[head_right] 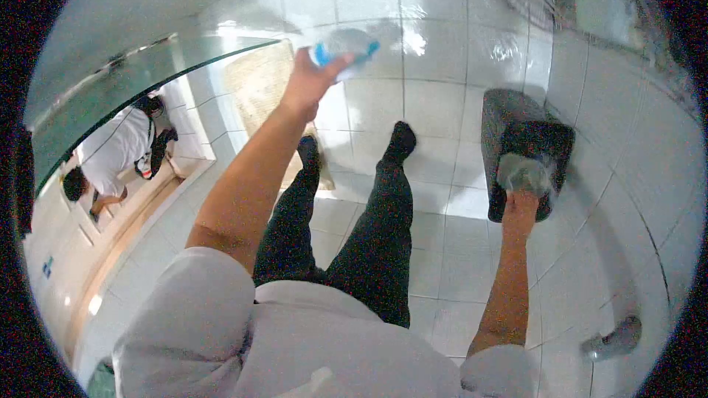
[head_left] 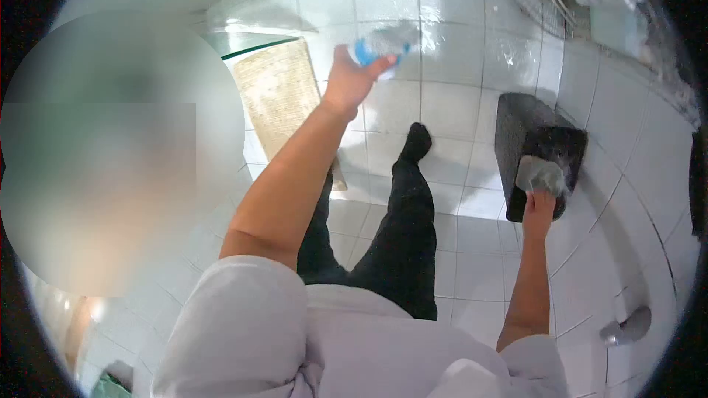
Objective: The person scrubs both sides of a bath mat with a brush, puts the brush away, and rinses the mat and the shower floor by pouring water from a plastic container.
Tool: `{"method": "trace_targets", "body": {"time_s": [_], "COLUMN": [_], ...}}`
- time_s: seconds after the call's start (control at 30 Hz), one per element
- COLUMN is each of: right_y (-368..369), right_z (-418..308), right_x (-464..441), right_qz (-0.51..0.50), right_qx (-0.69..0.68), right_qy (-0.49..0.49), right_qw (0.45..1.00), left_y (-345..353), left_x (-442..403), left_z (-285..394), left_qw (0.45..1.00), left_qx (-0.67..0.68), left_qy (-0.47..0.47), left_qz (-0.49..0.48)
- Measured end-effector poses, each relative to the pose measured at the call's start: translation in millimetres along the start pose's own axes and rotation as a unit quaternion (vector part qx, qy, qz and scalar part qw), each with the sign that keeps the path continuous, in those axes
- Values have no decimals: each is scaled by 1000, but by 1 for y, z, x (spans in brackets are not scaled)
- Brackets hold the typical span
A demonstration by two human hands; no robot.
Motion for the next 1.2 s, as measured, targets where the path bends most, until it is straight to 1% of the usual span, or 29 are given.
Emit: {"method": "trace_targets", "body": {"time_s": [0.03,0.07,0.1,0.13,0.17,0.23,0.27,0.3,0.33,0.37,0.4,0.43,0.5,0.57,0.63,0.7,0.77,0.8,0.83,0.87,0.9,0.97,1.0,1.03,1.07,1.1,1.13,1.17,1.2], "right_y": [-24,-47,-62,-71,-77,-86,-87,-94,-100,-106,-114,-121,-135,-134,-126,-123,-114,-105,-99,-95,-90,-76,-69,-64,-59,-54,-47,-39,-29], "right_z": [-11,-20,-32,-34,-38,-49,-60,-81,-91,-103,-126,-146,-191,-231,-273,-329,-376,-400,-426,-459,-483,-530,-545,-564,-583,-601,-617,-630,-645], "right_x": [1,3,6,7,6,4,2,-2,-6,-11,-15,-18,-26,-34,-44,-49,-61,-67,-72,-74,-81,-88,-96,-100,-106,-112,-119,-127,-134], "right_qz": [41,83,93,80,64,58,50,60,57,54,62,74,88,72,53,48,32,21,7,7,4,-16,-35,-40,-49,-59,-64,-68,-84], "right_qx": [-16,-32,-31,-41,-53,-36,-12,-17,-19,-17,-14,-28,-33,-32,-36,-36,-16,-25,-36,-34,-32,-3,-14,-8,-22,-37,-30,-28,-34], "right_qy": [-9,-20,-33,-1,27,-5,-16,-40,-32,-24,-48,-51,-74,-100,-101,-135,-151,-167,-183,-240,-249,-294,-282,-286,-300,-314,-337,-343,-360], "right_qw": [999,996,995,996,996,998,999,997,998,998,997,996,993,992,993,989,988,985,982,970,968,956,959,957,952,947,939,937,929], "left_y": [-16,-28,-40,-58,-77,-109,-134,-151,-167,-191,-211,-230,-280,-326,-371,-409,-446,-463,-482,-501,-510,-529,-536,-543,-546,-551,-559,-568,-568], "left_x": [9,19,25,27,37,65,73,74,76,82,86,91,110,122,132,141,145,148,153,159,155,145,146,150,153,155,159,165,165], "left_z": [3,6,5,-7,2,17,15,4,-7,-15,-26,-36,-46,-66,-85,-109,-134,-144,-161,-178,-196,-231,-243,-266,-286,-296,-302,-309,-336], "left_qw": [1000,1000,999,996,995,986,985,979,972,973,979,984,988,986,988,990,987,985,973,958,955,960,959,946,920,917,934,936,934], "left_qx": [6,-21,-48,-85,-78,-154,-147,-186,-222,-210,-189,-168,-136,-137,-101,-66,28,41,90,136,143,18,24,130,236,242,116,-12,-8], "left_qy": [9,15,20,23,29,27,31,34,34,37,26,16,1,-8,-19,-31,-40,-41,-73,-104,-107,-87,-92,-118,-144,-149,-174,-196,-203], "left_qz": [11,6,2,30,49,53,79,72,64,86,72,57,79,97,112,116,155,164,199,232,238,267,266,273,278,280,290,294,295]}}
Point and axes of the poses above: each hand's wrist, its own x-axis away from the middle knuckle, its own y-axis out of the palm, z = x × y, the point moved 10 cm from there along -x, towards the middle knuckle, and after that the axes turned 2 degrees about -x, right-handed, at the moved point
